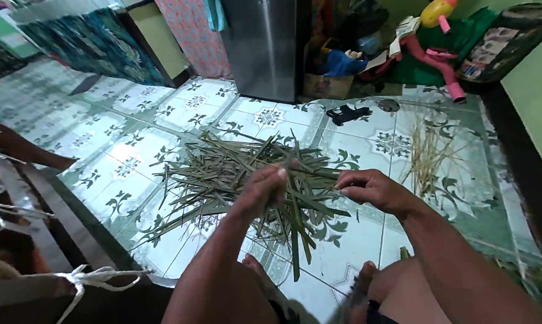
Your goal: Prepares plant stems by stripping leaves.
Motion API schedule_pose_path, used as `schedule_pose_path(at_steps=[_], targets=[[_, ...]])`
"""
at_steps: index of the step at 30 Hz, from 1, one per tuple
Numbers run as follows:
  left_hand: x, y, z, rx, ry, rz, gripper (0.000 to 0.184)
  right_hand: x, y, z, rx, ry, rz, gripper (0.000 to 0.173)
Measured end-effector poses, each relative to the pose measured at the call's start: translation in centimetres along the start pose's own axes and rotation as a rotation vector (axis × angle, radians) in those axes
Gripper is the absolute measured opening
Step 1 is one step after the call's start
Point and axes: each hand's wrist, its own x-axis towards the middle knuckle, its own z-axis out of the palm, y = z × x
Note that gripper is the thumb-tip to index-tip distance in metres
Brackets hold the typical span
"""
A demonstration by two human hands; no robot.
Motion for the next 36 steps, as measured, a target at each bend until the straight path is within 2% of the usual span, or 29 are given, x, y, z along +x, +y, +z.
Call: schedule_pose_path(at_steps=[3,5,8,11,13,15,17,20,22,26,28,30,33,36], targets=[[-0.3,2.7,-3.7,-0.089,0.127,0.199,0.041,-0.7,0.2,-1.4,-0.012,0.006,0.03,0.014],[-0.3,3.1,-5.2,-0.153,0.174,0.262,0.042,-0.7,0.2,-1.5,-0.033,-0.017,0.1,0.015],[0.2,1.0,-2.9,-0.075,0.155,0.136,0.044,0.0,-0.2,0.2,-0.078,-0.024,0.17,0.017],[0.5,-2.1,1.5,0.082,-0.019,-0.105,0.038,0.5,-0.4,1.8,-0.068,-0.015,0.07,0.017],[0.5,-2.4,2.9,0.141,-0.099,-0.163,0.037,0.6,-0.2,1.5,-0.074,-0.045,0.016,0.021],[0.6,-1.3,1.3,0.062,-0.015,-0.1,0.039,0.3,0.2,0.5,-0.102,-0.056,0.004,0.022],[0.5,0.8,-1.7,-0.08,0.11,0.051,0.041,-0.3,0.5,-0.7,-0.138,-0.053,0.015,0.022],[0.1,2.4,-4.6,-0.222,0.181,0.193,0.041,-0.7,0.5,-1.3,-0.147,-0.015,0.04,0.022],[0.3,1.3,-3.3,-0.139,0.16,0.137,0.045,-0.5,0.6,-0.8,-0.124,0.008,0.038,0.021],[0.8,-2.1,2.3,0.063,-0.066,-0.184,0.039,0.0,0.2,0.3,-0.146,-0.038,0.002,0.022],[1.0,-1.7,2.2,0.057,-0.077,-0.191,0.041,-0.2,0.4,-0.4,-0.186,-0.057,-0.012,0.021],[0.8,-0.2,-0.3,-0.057,0.037,-0.067,0.043,-0.8,1.1,-1.9,-0.231,-0.044,0.008,0.022],[0.0,2.4,-4.7,-0.217,0.244,0.188,0.037,-1.8,1.7,-3.9,-0.163,0.19,0.085,0.021],[-0.4,2.8,-6.8,-0.237,0.35,0.267,0.041,-1.8,1.2,-4.8,0.007,0.565,0.027,0.015]])
